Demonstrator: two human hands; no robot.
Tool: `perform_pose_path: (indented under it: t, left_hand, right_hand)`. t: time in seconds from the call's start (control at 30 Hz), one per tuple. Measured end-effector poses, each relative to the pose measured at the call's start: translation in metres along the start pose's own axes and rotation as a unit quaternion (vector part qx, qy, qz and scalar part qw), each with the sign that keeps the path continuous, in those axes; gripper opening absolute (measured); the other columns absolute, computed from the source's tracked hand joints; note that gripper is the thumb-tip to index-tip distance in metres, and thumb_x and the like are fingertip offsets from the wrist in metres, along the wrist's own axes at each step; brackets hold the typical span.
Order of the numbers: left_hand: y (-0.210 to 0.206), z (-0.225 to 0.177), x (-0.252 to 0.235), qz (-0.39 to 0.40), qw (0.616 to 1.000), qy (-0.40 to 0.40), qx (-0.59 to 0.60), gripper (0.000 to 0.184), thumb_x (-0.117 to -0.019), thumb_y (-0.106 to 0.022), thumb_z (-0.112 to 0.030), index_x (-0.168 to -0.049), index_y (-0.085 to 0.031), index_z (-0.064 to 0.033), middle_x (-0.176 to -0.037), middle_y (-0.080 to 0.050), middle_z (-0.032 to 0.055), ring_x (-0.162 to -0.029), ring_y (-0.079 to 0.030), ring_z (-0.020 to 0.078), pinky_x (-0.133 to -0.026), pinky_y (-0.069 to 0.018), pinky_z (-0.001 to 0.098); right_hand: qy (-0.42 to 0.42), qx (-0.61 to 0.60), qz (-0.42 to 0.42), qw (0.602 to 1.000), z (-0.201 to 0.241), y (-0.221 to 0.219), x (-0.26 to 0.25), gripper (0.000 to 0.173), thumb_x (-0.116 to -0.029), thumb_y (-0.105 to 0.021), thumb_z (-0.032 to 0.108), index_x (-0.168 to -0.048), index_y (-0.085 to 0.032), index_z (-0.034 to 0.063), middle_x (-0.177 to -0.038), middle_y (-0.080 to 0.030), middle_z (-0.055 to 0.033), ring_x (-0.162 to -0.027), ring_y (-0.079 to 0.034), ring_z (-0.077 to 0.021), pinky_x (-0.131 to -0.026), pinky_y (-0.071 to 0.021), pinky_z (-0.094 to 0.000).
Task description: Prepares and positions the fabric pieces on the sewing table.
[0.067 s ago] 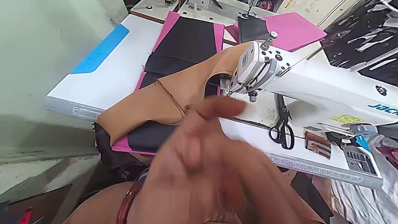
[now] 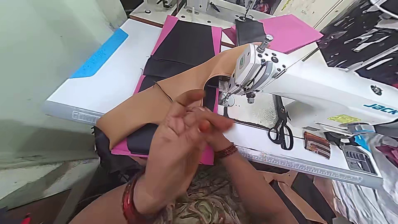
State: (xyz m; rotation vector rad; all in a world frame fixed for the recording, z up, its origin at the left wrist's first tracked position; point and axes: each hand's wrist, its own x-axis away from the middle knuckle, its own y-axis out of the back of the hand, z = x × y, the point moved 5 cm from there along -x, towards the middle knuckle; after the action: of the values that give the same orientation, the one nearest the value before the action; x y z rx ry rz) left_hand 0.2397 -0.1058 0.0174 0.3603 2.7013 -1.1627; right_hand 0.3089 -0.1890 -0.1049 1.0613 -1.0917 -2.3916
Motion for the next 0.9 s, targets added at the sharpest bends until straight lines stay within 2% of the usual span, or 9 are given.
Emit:
perform_pose_path:
  t: [0.07,0.13,0.4,0.53,0.6,0.67,0.77,0.83,0.9]
  left_hand:
    - [0.027,0.01,-0.003,-0.102,0.994,-0.006,-0.029,0.028,-0.103,-0.057,-0.011,-0.13,-0.057,-0.018,-0.1,-0.076,0.0047,-0.095,-0.075,0.0151,-0.094,-0.0603,0.032]
    - [0.042,0.014,-0.001,-0.146,0.988,-0.016,-0.057,0.028,-0.1033,-0.052,-0.005,-0.129,-0.056,-0.0163,-0.098,-0.077,0.0052,-0.094,-0.076,0.0164,-0.093,-0.0609,0.0333]
    - [0.05,0.014,0.005,-0.134,0.983,-0.055,-0.115,0.027,-0.103,-0.052,-0.002,-0.126,-0.054,-0.0164,-0.096,-0.077,0.0029,-0.093,-0.076,0.0142,-0.096,-0.0593,0.0327]
    - [0.067,0.003,0.012,-0.105,0.969,-0.096,-0.201,0.029,-0.099,-0.066,-0.018,-0.127,-0.057,-0.0206,-0.099,-0.075,-0.0037,-0.095,-0.072,0.0102,-0.095,-0.0583,0.0299]
    - [0.087,-0.012,0.021,-0.115,0.93,-0.15,-0.316,0.037,-0.0931,-0.075,-0.028,-0.126,-0.057,-0.0259,-0.1,-0.071,-0.0121,-0.093,-0.069,0.0044,-0.09,-0.0579,0.024]
    - [0.112,-0.03,0.036,-0.142,0.87,-0.2,-0.428,0.038,-0.0919,-0.076,-0.026,-0.122,-0.054,-0.0277,-0.097,-0.068,-0.0191,-0.088,-0.067,-0.0014,-0.083,-0.0571,0.0184]
    - [0.152,-0.052,0.065,-0.183,0.788,-0.226,-0.542,0.03,-0.0944,-0.071,-0.02,-0.119,-0.054,-0.0172,-0.094,-0.066,-0.0208,-0.086,-0.064,-0.0065,-0.082,-0.0559,0.0154]
    - [0.177,-0.06,0.088,-0.213,0.719,-0.22,-0.624,0.023,-0.1009,-0.058,-0.015,-0.115,-0.056,0.0029,-0.09,-0.065,-0.0104,-0.081,-0.061,-0.0093,-0.078,-0.054,0.0128]
    - [0.198,-0.06,0.109,-0.234,0.633,-0.18,-0.716,0.036,-0.1036,-0.05,-0.017,-0.111,-0.059,0.0168,-0.091,-0.067,0.0133,-0.079,-0.063,0.0041,-0.078,-0.054,0.0209]
  right_hand:
    - [0.012,-0.005,-0.038,0.999,-0.003,-0.003,0.002,0.025,-0.0932,-0.067,0.025,-0.1,-0.076,0.0034,-0.112,-0.074,-0.0138,-0.108,-0.071,-0.0301,-0.094,-0.0537,-0.0527]
    - [0.024,0.006,-0.047,0.999,-0.006,-0.008,0.002,0.025,-0.0935,-0.067,0.027,-0.1,-0.077,0.0052,-0.111,-0.075,-0.0115,-0.107,-0.071,-0.0279,-0.093,-0.0543,-0.0502]
    - [0.019,0.018,-0.023,0.999,-0.008,-0.012,0.001,0.029,-0.0951,-0.063,0.03,-0.106,-0.076,0.0066,-0.115,-0.074,-0.0108,-0.112,-0.07,-0.0281,-0.095,-0.0534,-0.0512]
    - [0.021,0.018,-0.015,0.999,-0.01,-0.013,0.001,0.032,-0.0964,-0.062,0.03,-0.112,-0.076,0.006,-0.119,-0.073,-0.0119,-0.116,-0.068,-0.0299,-0.098,-0.053,-0.0517]
    - [0.026,0.02,-0.03,0.999,-0.01,-0.011,0.003,0.029,-0.0917,-0.058,0.021,-0.11,-0.076,0.0063,-0.122,-0.072,-0.0116,-0.12,-0.066,-0.0296,-0.1,-0.0524,-0.0496]
    - [0.017,0.024,-0.046,0.999,-0.011,-0.008,0.004,0.03,-0.0832,-0.056,0.014,-0.105,-0.074,0.0059,-0.124,-0.071,-0.0122,-0.122,-0.064,-0.0308,-0.102,-0.0511,-0.049]
    - [-0.017,0.046,-0.064,0.997,-0.012,-0.007,0.005,0.028,-0.0769,-0.059,0.004,-0.101,-0.074,0.0046,-0.128,-0.069,-0.0139,-0.125,-0.062,-0.0349,-0.102,-0.0503,-0.0516]
    - [-0.026,0.077,-0.065,0.995,-0.011,-0.009,0.004,0.027,-0.0802,-0.059,0.004,-0.102,-0.075,0.0051,-0.129,-0.069,-0.0144,-0.127,-0.061,-0.0371,-0.104,-0.0481,-0.0563]
    - [-0.032,0.114,-0.051,0.992,-0.01,-0.01,0.002,0.025,-0.09,-0.058,0.007,-0.105,-0.077,0.0092,-0.125,-0.072,-0.0105,-0.126,-0.062,-0.0356,-0.104,-0.047,-0.0586]
